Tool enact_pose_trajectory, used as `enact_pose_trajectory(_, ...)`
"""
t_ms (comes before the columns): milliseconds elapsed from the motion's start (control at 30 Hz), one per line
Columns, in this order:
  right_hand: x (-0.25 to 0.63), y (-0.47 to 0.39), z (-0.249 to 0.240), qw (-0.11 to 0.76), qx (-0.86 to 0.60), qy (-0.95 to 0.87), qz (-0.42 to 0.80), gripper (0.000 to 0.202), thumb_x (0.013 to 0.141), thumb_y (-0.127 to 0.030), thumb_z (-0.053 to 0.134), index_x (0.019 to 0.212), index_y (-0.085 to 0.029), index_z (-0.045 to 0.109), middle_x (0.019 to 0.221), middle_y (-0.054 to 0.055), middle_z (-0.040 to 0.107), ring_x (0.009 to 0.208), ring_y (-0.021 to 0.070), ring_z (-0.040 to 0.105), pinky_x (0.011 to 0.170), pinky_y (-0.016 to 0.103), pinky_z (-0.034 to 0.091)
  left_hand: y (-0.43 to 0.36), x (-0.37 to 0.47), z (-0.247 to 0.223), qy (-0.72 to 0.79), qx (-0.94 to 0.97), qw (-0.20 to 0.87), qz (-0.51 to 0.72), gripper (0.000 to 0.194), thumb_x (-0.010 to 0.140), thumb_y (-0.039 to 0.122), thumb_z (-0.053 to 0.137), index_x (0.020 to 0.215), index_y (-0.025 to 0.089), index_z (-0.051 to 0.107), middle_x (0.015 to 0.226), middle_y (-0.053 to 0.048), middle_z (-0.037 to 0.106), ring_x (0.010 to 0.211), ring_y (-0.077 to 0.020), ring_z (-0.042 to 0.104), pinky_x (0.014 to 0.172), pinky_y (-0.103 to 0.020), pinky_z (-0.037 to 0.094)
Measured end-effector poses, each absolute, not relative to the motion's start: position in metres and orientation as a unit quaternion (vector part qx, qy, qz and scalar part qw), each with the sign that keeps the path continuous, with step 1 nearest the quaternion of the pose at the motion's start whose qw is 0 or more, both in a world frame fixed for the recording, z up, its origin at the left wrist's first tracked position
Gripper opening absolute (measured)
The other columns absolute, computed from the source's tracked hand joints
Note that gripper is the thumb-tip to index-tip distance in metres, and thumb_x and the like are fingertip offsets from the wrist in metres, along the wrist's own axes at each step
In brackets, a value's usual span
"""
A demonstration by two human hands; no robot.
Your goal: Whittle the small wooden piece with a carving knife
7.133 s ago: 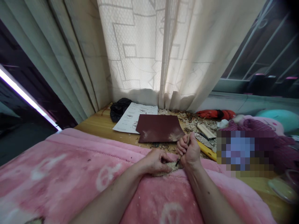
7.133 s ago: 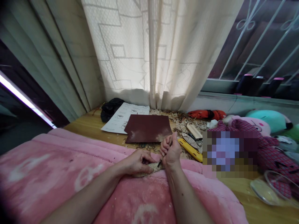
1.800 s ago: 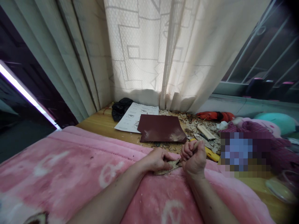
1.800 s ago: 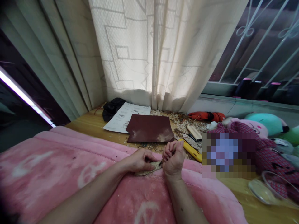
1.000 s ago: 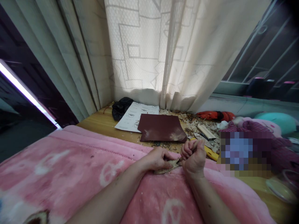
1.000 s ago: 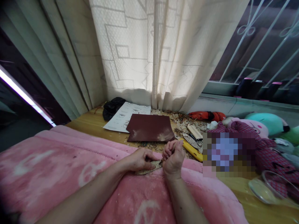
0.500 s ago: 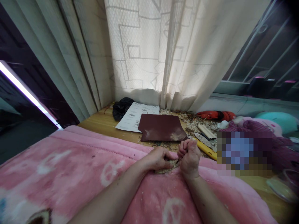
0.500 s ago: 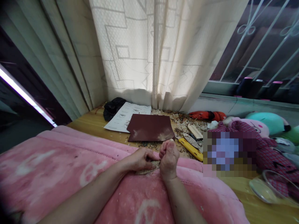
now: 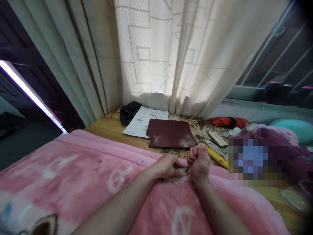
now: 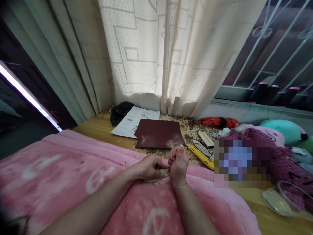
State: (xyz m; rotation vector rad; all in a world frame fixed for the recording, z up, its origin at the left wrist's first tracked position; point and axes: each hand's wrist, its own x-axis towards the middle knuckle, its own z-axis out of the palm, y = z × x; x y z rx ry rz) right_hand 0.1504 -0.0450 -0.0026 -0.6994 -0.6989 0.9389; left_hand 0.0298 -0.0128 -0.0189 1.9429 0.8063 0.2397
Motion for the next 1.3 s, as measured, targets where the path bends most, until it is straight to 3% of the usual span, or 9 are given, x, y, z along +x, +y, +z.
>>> enact_pose_trajectory(333, 0.146, -0.04, 0.002, 0.78, -0.42, -0.271, 0.375, 0.041, 0.078, -0.054, 0.039, 0.057, -0.019, 0.033, 0.041, -0.009, 0.024, 0.032, 0.0042, 0.017, 0.03, 0.016, 0.014, -0.014, 0.03, -0.018, 0.32, 0.835, 0.433, 0.114, 0.014, 0.064, 0.024, 0.058, 0.07, 0.014, 0.065, 0.059, 0.005, 0.044, 0.058, -0.0085, 0.036, 0.052, -0.017, 0.027)
enact_pose_trajectory(500, 0.148, -0.036, 0.003, 0.78, -0.453, -0.221, 0.37, 0.043, 0.077, -0.057, 0.038, 0.057, -0.019, 0.032, 0.039, -0.009, 0.024, 0.031, 0.0045, 0.018, 0.029, 0.016, 0.014, -0.014, 0.03, -0.017, 0.33, 0.831, 0.435, 0.111, 0.021, 0.062, 0.026, 0.061, 0.08, 0.016, 0.067, 0.061, 0.005, 0.046, 0.06, -0.0088, 0.039, 0.052, -0.017, 0.026)
enact_pose_trajectory(767, 0.152, -0.036, 0.001, 0.77, -0.394, -0.244, 0.438, 0.041, 0.077, -0.055, 0.04, 0.058, -0.02, 0.032, 0.039, -0.01, 0.022, 0.031, 0.0043, 0.014, 0.028, 0.015, 0.012, -0.013, 0.03, -0.018, 0.322, 0.82, 0.459, 0.11, 0.021, 0.063, 0.025, 0.061, 0.081, 0.016, 0.067, 0.063, 0.005, 0.049, 0.063, -0.0103, 0.042, 0.054, -0.017, 0.028)
enact_pose_trajectory(1067, 0.155, -0.035, 0.0, 0.687, -0.3, -0.33, 0.573, 0.042, 0.079, -0.051, 0.042, 0.054, -0.019, 0.031, 0.041, -0.009, 0.019, 0.034, 0.0042, 0.009, 0.029, 0.014, 0.01, -0.013, 0.031, -0.019, 0.32, 0.816, 0.468, 0.112, 0.019, 0.064, 0.021, 0.059, 0.081, 0.016, 0.065, 0.07, 0.004, 0.055, 0.067, -0.0108, 0.045, 0.059, -0.016, 0.032)
enact_pose_trajectory(1300, 0.156, -0.031, 0.0, 0.721, -0.323, -0.284, 0.543, 0.043, 0.077, -0.054, 0.041, 0.055, -0.019, 0.03, 0.04, -0.01, 0.019, 0.033, 0.0043, 0.008, 0.028, 0.014, 0.01, -0.014, 0.031, -0.015, 0.322, 0.826, 0.451, 0.106, 0.016, 0.063, 0.021, 0.059, 0.076, 0.015, 0.065, 0.064, 0.004, 0.052, 0.064, -0.0109, 0.042, 0.058, -0.017, 0.031)
